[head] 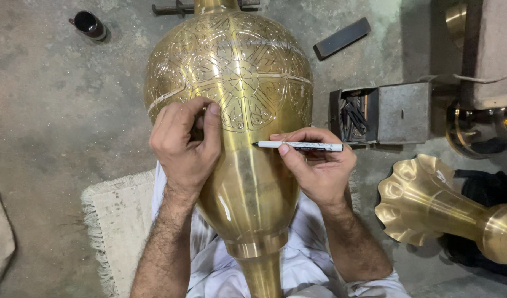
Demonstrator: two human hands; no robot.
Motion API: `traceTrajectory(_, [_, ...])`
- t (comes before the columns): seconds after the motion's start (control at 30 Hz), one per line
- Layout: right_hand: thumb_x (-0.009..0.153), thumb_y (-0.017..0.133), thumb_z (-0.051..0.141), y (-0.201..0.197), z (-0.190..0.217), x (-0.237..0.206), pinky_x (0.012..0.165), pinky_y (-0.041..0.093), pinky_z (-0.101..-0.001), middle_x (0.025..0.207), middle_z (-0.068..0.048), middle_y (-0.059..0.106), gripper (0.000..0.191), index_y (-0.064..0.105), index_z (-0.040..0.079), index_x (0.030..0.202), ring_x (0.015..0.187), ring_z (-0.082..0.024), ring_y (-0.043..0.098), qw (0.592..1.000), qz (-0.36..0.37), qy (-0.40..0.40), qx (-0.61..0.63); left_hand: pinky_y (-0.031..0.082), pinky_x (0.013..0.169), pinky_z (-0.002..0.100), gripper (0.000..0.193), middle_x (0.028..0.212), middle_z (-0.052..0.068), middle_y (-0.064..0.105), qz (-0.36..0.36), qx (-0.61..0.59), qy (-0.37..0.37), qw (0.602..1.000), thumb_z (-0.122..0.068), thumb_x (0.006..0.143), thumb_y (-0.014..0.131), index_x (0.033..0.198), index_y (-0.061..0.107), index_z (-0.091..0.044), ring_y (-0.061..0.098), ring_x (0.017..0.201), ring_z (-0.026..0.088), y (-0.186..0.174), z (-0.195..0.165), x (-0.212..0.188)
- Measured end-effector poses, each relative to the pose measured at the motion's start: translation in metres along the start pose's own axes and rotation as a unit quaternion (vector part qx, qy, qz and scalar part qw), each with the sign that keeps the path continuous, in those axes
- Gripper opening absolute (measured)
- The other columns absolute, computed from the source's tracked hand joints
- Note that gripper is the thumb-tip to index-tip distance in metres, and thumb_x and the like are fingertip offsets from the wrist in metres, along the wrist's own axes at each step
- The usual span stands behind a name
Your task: The person sits on the floor with a large brass vase between their legs and taps a punch against its engraved surface using a wooden mallet. They then rotate the vase, hold it steady, and draw lines on its surface with a marker, tracing out the pattern.
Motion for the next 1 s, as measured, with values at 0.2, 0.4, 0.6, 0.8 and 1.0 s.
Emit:
traceTrajectory(0.2, [0.096,0.072,-0.007,0.000,0.004,-0.003,0.097,0.062,-0.0357,0.109,-0.018,0.075,0.016,0.064,-0.007,0.111,0.106,-0.022,0.075,1.000,0.010,-0.004,-0.008,0.048,0.070,0.036,0.008,0.080,0.003,0.059,-0.005,-0.001,0.003,1.000,-0.009,0.102,0.078,0.107,0.071,-0.006,0.058,0.074,0.017,-0.002,-0.004,-0.001])
traceTrajectory(0.4, [0.096,0.072,-0.006,0.000,0.003,-0.007,0.098,0.062,-0.0363,0.109,-0.018,0.075,0.016,0.064,-0.007,0.111,0.108,-0.023,0.075,1.000,0.014,-0.006,-0.004,0.047,0.067,0.035,0.008,0.077,0.004,0.059,-0.003,0.003,-0.004,1.000,-0.009,0.101,0.078,0.106,0.073,-0.005,0.057,0.071,0.017,0.001,0.005,-0.005])
traceTrajectory(0.6, [0.094,0.071,-0.005,-0.002,0.001,-0.008,0.096,0.063,-0.0352,0.107,-0.018,0.076,0.014,0.066,-0.007,0.107,0.106,-0.024,0.076,1.000,0.011,0.001,-0.023,0.049,0.065,0.033,0.010,0.080,0.004,0.066,-0.010,0.003,0.013,1.000,-0.012,0.101,0.074,0.106,0.074,-0.004,0.061,0.072,0.015,0.003,0.007,-0.002])
traceTrajectory(0.8, [0.092,0.071,-0.005,-0.002,0.001,-0.003,0.091,0.063,-0.0341,0.103,-0.018,0.077,0.012,0.067,-0.007,0.103,0.102,-0.024,0.077,1.000,-0.009,-0.005,-0.014,0.050,0.065,0.035,0.010,0.079,0.007,0.066,-0.023,-0.003,0.010,1.000,-0.010,0.096,0.075,0.103,0.073,-0.003,0.061,0.071,0.019,-0.009,-0.011,0.011])
traceTrajectory(1.0, [0.091,0.072,-0.004,-0.004,-0.003,-0.003,0.089,0.064,-0.0343,0.102,-0.018,0.078,0.013,0.068,-0.007,0.102,0.100,-0.023,0.076,1.000,-0.017,-0.003,0.004,0.050,0.064,0.036,0.010,0.079,0.007,0.066,-0.034,0.003,0.005,0.999,-0.011,0.095,0.076,0.101,0.073,-0.004,0.062,0.071,0.021,-0.016,-0.020,0.015])
Point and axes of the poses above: each hand's wrist, its own x-axis towards the middle knuckle, its own y-axis out of the palm, z = x × y, the point moved 10 cm from there along x, towards the middle knuckle
